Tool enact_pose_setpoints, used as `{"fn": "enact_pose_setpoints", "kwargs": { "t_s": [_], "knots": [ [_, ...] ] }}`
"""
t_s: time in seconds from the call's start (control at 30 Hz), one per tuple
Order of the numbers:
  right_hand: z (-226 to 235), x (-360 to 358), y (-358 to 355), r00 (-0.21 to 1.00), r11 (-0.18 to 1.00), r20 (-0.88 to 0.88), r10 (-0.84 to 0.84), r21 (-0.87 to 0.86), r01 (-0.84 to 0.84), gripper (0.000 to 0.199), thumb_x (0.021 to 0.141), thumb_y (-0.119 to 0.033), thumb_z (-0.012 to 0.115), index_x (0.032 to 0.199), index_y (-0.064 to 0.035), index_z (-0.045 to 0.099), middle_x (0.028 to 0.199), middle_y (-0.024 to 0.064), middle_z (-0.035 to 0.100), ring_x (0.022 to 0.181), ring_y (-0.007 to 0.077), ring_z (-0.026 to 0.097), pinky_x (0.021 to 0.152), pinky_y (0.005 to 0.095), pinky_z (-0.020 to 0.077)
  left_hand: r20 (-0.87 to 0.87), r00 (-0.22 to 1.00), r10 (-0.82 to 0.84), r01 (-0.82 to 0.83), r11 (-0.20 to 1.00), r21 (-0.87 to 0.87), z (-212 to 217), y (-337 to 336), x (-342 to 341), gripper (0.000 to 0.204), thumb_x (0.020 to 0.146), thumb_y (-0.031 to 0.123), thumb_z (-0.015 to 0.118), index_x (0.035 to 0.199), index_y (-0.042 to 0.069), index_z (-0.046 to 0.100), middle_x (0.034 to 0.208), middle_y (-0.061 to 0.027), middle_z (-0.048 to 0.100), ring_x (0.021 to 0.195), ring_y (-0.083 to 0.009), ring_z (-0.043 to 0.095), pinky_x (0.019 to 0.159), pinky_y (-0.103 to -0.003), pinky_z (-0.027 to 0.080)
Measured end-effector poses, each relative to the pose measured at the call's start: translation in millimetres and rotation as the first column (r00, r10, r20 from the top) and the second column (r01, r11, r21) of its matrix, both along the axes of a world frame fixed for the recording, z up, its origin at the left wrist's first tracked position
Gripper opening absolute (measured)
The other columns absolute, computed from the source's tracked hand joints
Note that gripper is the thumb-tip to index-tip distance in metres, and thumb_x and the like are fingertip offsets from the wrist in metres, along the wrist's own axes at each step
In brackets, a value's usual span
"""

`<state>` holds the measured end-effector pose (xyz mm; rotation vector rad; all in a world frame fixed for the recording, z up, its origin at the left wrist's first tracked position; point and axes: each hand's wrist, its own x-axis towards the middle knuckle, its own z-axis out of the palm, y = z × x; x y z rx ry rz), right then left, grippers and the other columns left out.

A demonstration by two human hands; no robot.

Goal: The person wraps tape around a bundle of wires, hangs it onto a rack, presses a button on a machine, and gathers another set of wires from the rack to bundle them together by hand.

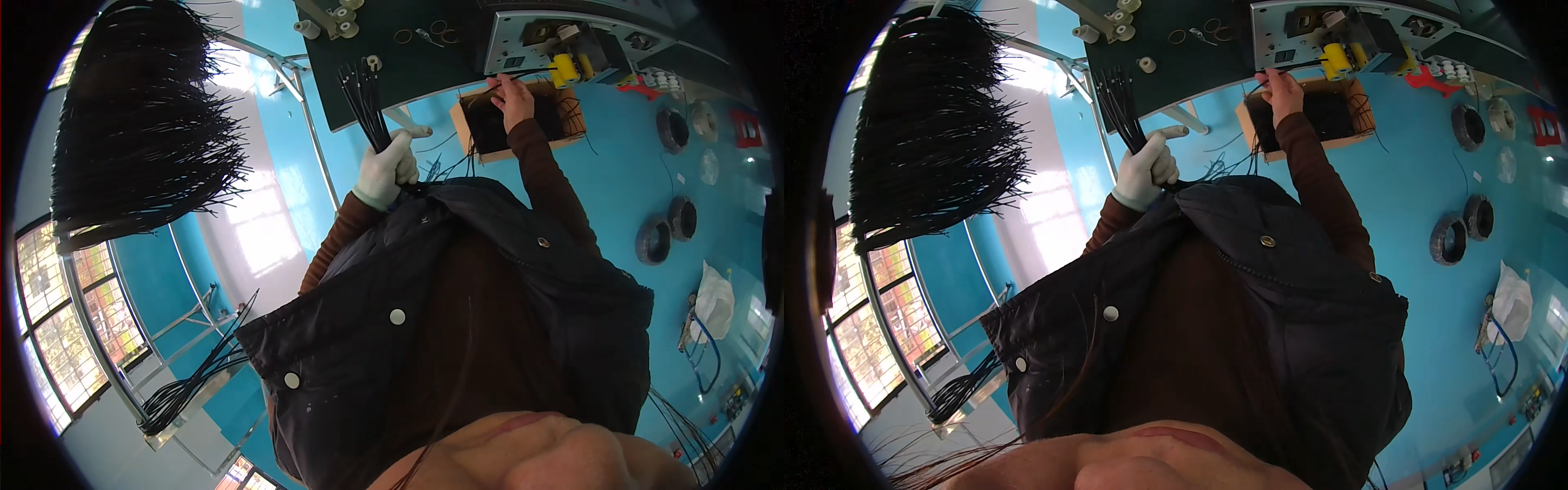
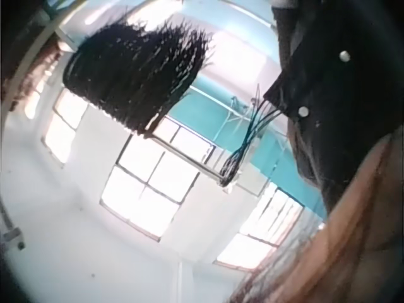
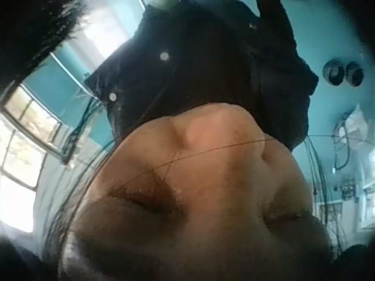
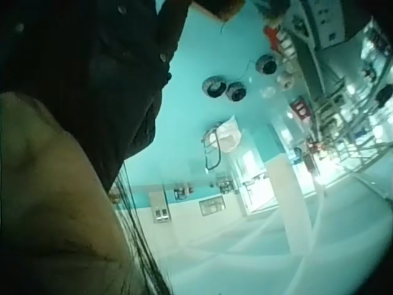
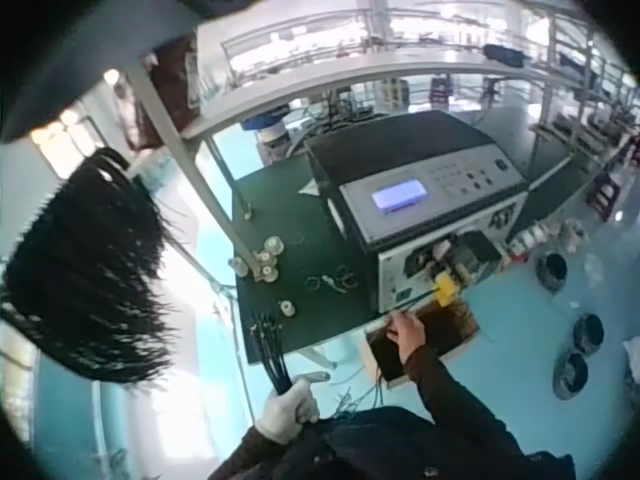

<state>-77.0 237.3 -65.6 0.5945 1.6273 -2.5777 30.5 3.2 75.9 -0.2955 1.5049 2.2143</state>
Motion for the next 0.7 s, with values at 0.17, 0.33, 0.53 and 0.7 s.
{"fn": "enact_pose_setpoints", "kwargs": {
  "t_s": [0.17, 0.33, 0.53, 0.7],
  "knots": [
    [-7, 3, -3, 0.999, 1.000, -0.027, -0.025, -0.005, 0.025, 0.021, 0.091, -0.025, 0.048, 0.097, -0.0069, 0.057, 0.090, 0.0037, 0.065, 0.075, 0.0078, 0.059, 0.062, 0.0207, 0.0450, -0.046, 0.999, -0.025, 0.022, 0.998, -0.062, 3, 2, 0, 0.033, 0.090, 0.019, 0.039, 0.104, -0.005, 0.056, 0.050, 0.0033, 0.031, 0.042, -0.0053, 0.028, 0.044, -0.022, 0.032],
    [-8, 4, 0, 0.999, 0.998, -0.038, -0.003, 0.057, 0.005, 0.023, 0.092, -0.026, 0.046, 0.097, -0.0059, 0.057, 0.089, 0.0047, 0.066, 0.076, 0.0091, 0.060, 0.063, 0.0214, 0.0455, -0.062, 0.997, -0.049, 0.042, 0.993, -0.115, 5, 2, 0, 0.033, 0.090, 0.018, 0.037, 0.105, -0.005, 0.056, 0.053, 0.0023, 0.034, 0.043, -0.0052, 0.030, 0.046, -0.022, 0.035],
    [-8, 26, -25, 0.993, 0.973, -0.037, 0.111, 0.206, -0.101, 0.023, 0.090, -0.023, 0.047, 0.095, -0.0030, 0.056, 0.081, 0.0052, 0.064, 0.072, 0.0121, 0.061, 0.061, 0.0233, 0.0456, -0.023, 1.000, -0.011, 0.010, 0.998, -0.067, 5, 2, 0, 0.034, 0.089, 0.022, 0.042, 0.106, -0.005, 0.056, 0.057, 0.0002, 0.041, 0.045, -0.0060, 0.034, 0.048, -0.023, 0.036],
    [-3, 79, -56, 0.870, 0.786, -0.028, 0.492, 0.443, -0.431, 0.022, 0.090, -0.020, 0.046, 0.095, -0.0014, 0.055, 0.073, 0.0076, 0.062, 0.067, 0.0163, 0.061, 0.059, 0.0275, 0.0454, 0.014, 0.996, 0.083, -0.082, 0.996, -0.037, -6, 5, -4, 0.040, 0.089, 0.027, 0.045, 0.114, -0.004, 0.052, 0.082, -0.0070, 0.051, 0.054, -0.0078, 0.040, 0.053, -0.024, 0.039]
  ]
}}
